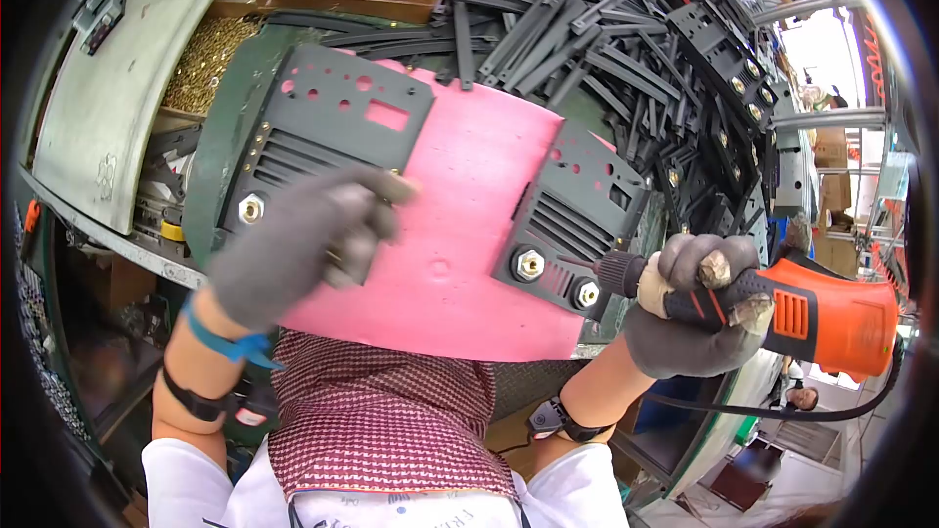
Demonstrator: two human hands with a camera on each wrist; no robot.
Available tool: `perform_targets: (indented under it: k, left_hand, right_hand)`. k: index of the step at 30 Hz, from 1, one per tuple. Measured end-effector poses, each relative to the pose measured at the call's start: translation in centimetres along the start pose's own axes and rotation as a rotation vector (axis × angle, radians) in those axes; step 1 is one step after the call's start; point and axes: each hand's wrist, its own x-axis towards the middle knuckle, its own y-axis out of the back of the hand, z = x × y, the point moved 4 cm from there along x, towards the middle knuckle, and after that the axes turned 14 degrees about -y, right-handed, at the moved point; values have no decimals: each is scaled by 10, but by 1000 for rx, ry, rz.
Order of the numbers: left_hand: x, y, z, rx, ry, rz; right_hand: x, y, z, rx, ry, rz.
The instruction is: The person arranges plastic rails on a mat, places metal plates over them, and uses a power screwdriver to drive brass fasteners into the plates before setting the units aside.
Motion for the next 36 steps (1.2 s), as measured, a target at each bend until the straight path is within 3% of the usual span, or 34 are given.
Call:
perform_targets:
  k: [1,4,6,9,13,20,25,36]
  left_hand:
    - [7,-20,-19,-85,49,-105]
    - [29,-61,-48,-34,20,-117]
    - [39,-78,-59,-181,79,-182]
    - [44,-85,-65,-229,194,-279]
    - [46,-84,-68,-310,260,-226]
    - [44,-79,-69,-297,240,-219]
    - [40,-81,-67,-539,295,-225]
    - [40,-78,-67,-511,247,-249]
  right_hand:
    - [-1,3,-1,15,78,75]
    - [5,-11,-15,183,26,-186]
    - [9,-21,-27,232,37,-307]
    - [11,-13,-29,225,54,-299]
    - [18,-15,-23,229,57,-307]
    - [18,-23,-17,240,51,-351]
    - [20,-29,-15,222,64,-358]
    - [18,-35,-14,179,76,-400]
